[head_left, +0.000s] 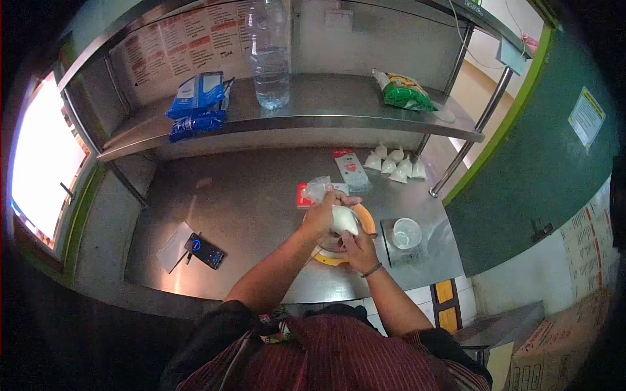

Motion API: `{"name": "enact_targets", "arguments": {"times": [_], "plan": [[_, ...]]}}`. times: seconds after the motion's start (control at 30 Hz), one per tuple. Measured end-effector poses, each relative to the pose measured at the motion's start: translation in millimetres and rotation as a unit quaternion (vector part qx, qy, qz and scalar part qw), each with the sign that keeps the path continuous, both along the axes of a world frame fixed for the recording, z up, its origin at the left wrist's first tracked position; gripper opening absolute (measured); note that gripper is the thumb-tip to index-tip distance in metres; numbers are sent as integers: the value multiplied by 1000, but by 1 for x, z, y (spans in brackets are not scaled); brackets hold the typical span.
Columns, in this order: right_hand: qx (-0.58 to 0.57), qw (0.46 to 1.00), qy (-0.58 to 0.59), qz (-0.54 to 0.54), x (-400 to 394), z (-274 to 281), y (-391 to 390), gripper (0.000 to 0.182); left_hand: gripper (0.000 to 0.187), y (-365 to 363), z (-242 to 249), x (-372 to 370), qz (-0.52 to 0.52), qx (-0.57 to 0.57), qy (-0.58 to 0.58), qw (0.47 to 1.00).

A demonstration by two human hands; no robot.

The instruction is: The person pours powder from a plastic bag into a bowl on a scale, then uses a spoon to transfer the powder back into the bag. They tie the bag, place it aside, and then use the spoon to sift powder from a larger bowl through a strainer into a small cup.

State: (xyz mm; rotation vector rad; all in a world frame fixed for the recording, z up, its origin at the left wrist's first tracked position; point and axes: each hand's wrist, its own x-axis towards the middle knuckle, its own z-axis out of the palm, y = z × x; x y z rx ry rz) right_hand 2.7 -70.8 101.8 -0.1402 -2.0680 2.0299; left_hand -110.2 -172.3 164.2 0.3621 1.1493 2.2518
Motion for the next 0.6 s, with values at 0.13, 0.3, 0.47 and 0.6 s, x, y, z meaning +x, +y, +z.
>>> {"name": "enact_targets", "arguments": {"times": [0.13, 0.3, 0.47, 0.6], "plan": [[220, 962, -155, 43, 0, 9, 29, 42, 45, -7, -5, -3, 34, -11, -1, 999], [435, 899, -18, 48, 0, -12, 65, 40, 44, -11, -23, -17, 53, -122, 79, 988], [400, 902, 110, -121, -2, 74, 25, 42, 30, -12, -24, -9, 6, -354, 359, 864], [264, 963, 24, -42, -18, 80, 11, 48, 26, -4, -47, -10, 1, -294, 609, 737]]}}
